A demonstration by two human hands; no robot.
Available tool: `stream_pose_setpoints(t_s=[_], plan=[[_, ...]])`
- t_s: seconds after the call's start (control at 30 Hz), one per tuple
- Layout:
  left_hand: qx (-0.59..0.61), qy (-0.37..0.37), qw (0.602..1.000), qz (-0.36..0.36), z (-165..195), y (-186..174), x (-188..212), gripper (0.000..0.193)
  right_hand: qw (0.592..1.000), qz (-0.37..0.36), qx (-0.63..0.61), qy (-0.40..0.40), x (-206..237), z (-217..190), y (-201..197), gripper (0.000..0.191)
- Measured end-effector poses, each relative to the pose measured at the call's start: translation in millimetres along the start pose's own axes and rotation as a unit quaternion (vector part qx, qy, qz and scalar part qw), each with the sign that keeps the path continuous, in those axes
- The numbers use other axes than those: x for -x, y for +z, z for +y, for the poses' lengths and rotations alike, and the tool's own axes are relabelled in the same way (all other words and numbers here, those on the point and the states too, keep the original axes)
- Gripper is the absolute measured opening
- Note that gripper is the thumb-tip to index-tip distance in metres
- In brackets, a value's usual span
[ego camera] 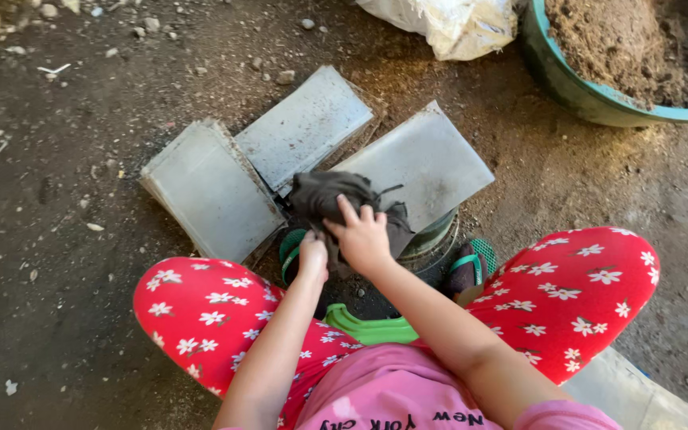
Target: The person sits on the ground and wipes the surface of rectangular tiles with a dark cloth. They handle the tiles one at a time, wiping each side and then placing them into a stack. The task is performed outdoors on a dirt surface.
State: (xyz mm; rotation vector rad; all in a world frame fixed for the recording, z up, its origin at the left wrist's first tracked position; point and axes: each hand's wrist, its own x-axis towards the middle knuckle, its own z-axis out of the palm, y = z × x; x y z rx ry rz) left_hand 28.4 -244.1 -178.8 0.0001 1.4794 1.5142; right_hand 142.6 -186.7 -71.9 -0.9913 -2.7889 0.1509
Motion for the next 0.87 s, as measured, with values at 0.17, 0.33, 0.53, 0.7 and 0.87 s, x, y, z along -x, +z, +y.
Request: stream_pose_setpoints(t_s=[0.17, 0.33, 0.53, 0.7, 0.87], plan=[[-0.092, 0.035, 0.995, 0.014, 10, 3, 2, 0.025, 0.985, 0.073, 0.055, 0.145, -18, 107, -22, 0.046], [-0.271, 0.119, 0.954, 0.041, 19, 8, -1, 0.027, 0.929, -0.062, 0.188, 0.313, -46, 247, -78, 0.029], [-0.316, 0.138, 0.938, 0.027, 42, -2, -3, 0.032, 0.948, 0.050, 0.195, 0.248, -55, 272, -137, 0.035], [-0.331, 0.232, 0.903, 0.148, 37, 16, -7, 0.041, 0.969, -0.113, 0.181, 0.123, -76, 136, -111, 0.045], [-0.438, 0.188, 0.851, 0.221, 37, 29, -6, 0.043, 0.992, -0.078, 0.083, -0.049, -63, -6, -26, 0.041]])
